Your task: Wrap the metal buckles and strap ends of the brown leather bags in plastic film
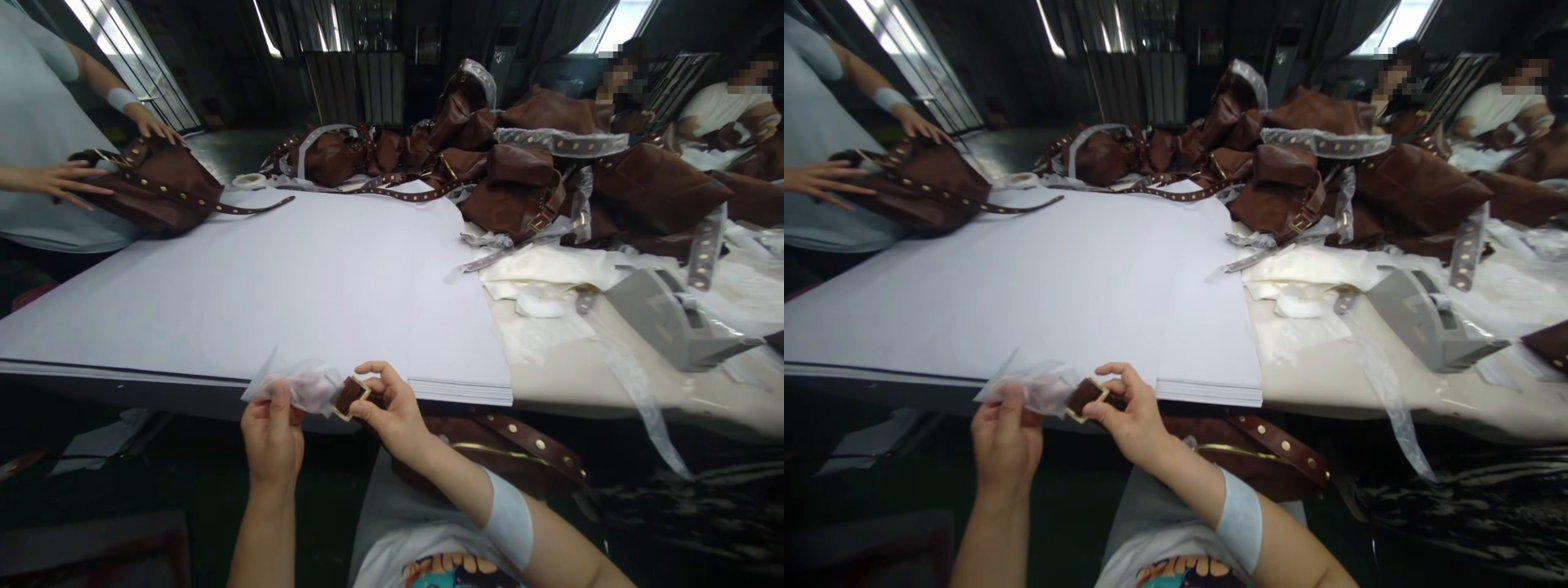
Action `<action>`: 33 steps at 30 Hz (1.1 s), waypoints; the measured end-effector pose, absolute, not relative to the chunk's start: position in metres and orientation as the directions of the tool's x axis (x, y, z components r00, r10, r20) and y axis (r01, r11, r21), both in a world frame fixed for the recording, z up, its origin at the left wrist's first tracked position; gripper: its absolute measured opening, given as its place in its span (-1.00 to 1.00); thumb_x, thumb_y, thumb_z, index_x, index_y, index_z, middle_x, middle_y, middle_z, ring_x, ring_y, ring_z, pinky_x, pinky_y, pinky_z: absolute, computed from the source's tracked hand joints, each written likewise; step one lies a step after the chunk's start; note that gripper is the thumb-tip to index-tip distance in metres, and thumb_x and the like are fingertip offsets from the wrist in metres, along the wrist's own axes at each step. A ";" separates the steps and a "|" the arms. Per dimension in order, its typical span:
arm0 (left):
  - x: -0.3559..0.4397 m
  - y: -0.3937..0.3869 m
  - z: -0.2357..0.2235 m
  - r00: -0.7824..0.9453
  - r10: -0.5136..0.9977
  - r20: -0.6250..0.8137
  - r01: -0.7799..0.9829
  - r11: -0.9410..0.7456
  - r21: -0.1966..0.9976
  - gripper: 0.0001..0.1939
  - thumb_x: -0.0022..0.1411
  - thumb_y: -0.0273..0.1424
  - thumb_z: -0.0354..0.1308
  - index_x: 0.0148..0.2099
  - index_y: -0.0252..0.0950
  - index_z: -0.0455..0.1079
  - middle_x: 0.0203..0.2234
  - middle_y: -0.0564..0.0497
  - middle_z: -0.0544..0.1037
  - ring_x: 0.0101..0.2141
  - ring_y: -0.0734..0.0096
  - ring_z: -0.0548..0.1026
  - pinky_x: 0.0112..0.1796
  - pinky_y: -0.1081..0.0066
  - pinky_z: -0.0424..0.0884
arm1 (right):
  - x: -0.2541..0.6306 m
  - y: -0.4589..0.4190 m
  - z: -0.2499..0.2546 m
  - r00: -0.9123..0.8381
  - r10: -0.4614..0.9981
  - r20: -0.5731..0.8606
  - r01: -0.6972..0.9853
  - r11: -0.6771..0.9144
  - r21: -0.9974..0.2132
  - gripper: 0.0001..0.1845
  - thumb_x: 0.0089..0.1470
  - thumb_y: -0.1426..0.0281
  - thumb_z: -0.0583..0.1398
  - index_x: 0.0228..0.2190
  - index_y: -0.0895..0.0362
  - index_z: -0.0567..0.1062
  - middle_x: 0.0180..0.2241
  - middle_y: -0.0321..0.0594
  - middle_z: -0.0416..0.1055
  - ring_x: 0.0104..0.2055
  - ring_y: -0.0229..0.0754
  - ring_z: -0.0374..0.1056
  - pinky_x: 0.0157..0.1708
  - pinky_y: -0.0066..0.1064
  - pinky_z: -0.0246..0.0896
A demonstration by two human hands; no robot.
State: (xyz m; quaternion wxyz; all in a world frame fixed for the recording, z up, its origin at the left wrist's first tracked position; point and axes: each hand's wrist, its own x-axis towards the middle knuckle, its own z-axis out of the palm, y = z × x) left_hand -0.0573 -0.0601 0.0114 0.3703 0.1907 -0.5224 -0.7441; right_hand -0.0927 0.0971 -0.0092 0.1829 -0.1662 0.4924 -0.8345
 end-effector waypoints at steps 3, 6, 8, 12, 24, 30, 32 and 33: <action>-0.057 -0.051 0.007 -0.669 -0.733 0.122 0.341 -0.157 0.927 -0.50 -0.04 -0.04 0.52 -0.29 -0.36 0.53 -0.42 -0.06 0.62 -0.45 0.34 0.59 -0.34 0.38 0.62 | -0.092 0.092 -0.010 -0.893 -0.449 0.039 0.187 -0.447 -0.875 -0.47 -0.08 0.29 0.48 -0.10 0.08 0.43 -0.46 -0.39 0.53 -0.48 -0.27 0.37 -0.38 -0.44 0.21; -0.053 -0.042 0.004 -0.682 -0.720 0.131 0.327 -0.140 0.935 -0.51 0.02 -0.04 0.48 -0.19 -0.33 0.54 -0.37 -0.05 0.62 -0.41 0.35 0.60 -0.36 0.45 0.59 | -0.092 0.088 -0.013 -0.903 -0.429 -0.009 0.235 -0.479 -0.846 -0.42 -0.19 0.29 0.53 -0.19 0.08 0.40 -0.47 -0.37 0.56 -0.49 -0.26 0.40 -0.39 -0.44 0.24; -0.050 -0.039 0.004 -0.685 -0.717 0.129 0.323 -0.140 0.936 -0.50 0.02 -0.04 0.48 -0.17 -0.31 0.53 -0.36 -0.03 0.62 -0.41 0.38 0.60 -0.39 0.50 0.56 | -0.094 0.089 -0.015 -0.912 -0.411 -0.015 0.240 -0.504 -0.830 -0.42 -0.25 0.29 0.56 -0.28 0.08 0.37 -0.49 -0.39 0.55 -0.50 -0.27 0.40 -0.41 -0.46 0.24; -0.050 -0.037 0.005 -0.624 -0.776 0.096 0.311 -0.134 0.941 -0.47 -0.04 -0.03 0.52 -0.20 -0.33 0.51 -0.39 0.00 0.61 -0.45 0.45 0.57 -0.42 0.56 0.52 | -0.096 0.094 -0.016 -0.913 -0.406 0.024 0.201 -0.501 -0.842 -0.54 -0.18 0.27 0.53 -0.33 0.12 0.44 -0.49 -0.35 0.54 -0.48 -0.29 0.40 -0.41 -0.49 0.25; -0.055 -0.042 0.015 -0.506 -0.835 -0.215 0.346 -0.425 0.837 -0.81 0.39 -0.48 0.11 -0.21 -0.42 0.54 -0.39 -0.08 0.65 -0.41 0.41 0.63 -0.44 0.59 0.53 | -0.090 0.105 -0.022 -0.778 -0.571 0.261 0.139 -0.563 -0.815 -0.46 0.19 0.14 0.31 0.15 0.07 0.51 0.07 -0.06 0.51 0.07 -0.01 0.45 0.09 -0.18 0.38; -0.046 -0.039 0.014 -0.453 -0.852 -0.261 0.369 -0.446 0.815 -0.77 0.42 -0.50 0.06 -0.23 -0.40 0.53 -0.39 -0.03 0.63 -0.41 0.44 0.61 -0.41 0.57 0.55 | -0.096 0.106 -0.014 -0.708 -0.630 0.320 0.059 -0.504 -0.862 -0.41 0.10 0.16 0.39 0.13 0.07 0.52 -0.03 -0.11 0.53 -0.01 -0.06 0.46 0.04 -0.25 0.37; -0.043 -0.035 0.015 -0.455 -0.849 -0.269 0.362 -0.452 0.815 -0.78 0.42 -0.50 0.07 -0.24 -0.40 0.53 -0.37 -0.03 0.63 -0.40 0.45 0.61 -0.44 0.59 0.53 | -0.098 0.101 -0.010 -0.725 -0.627 0.286 0.070 -0.481 -0.874 -0.46 0.05 0.16 0.43 0.03 0.08 0.58 -0.19 -0.18 0.54 -0.18 -0.15 0.46 -0.14 -0.36 0.40; -0.042 -0.034 0.016 -0.456 -0.847 -0.272 0.359 -0.455 0.815 -0.79 0.41 -0.50 0.08 -0.24 -0.39 0.53 -0.37 -0.04 0.63 -0.39 0.45 0.61 -0.45 0.61 0.52 | -0.100 0.098 -0.008 -0.733 -0.627 0.266 0.087 -0.474 -0.876 -0.50 0.02 0.15 0.45 -0.03 0.09 0.61 -0.28 -0.22 0.52 -0.28 -0.19 0.43 -0.25 -0.41 0.38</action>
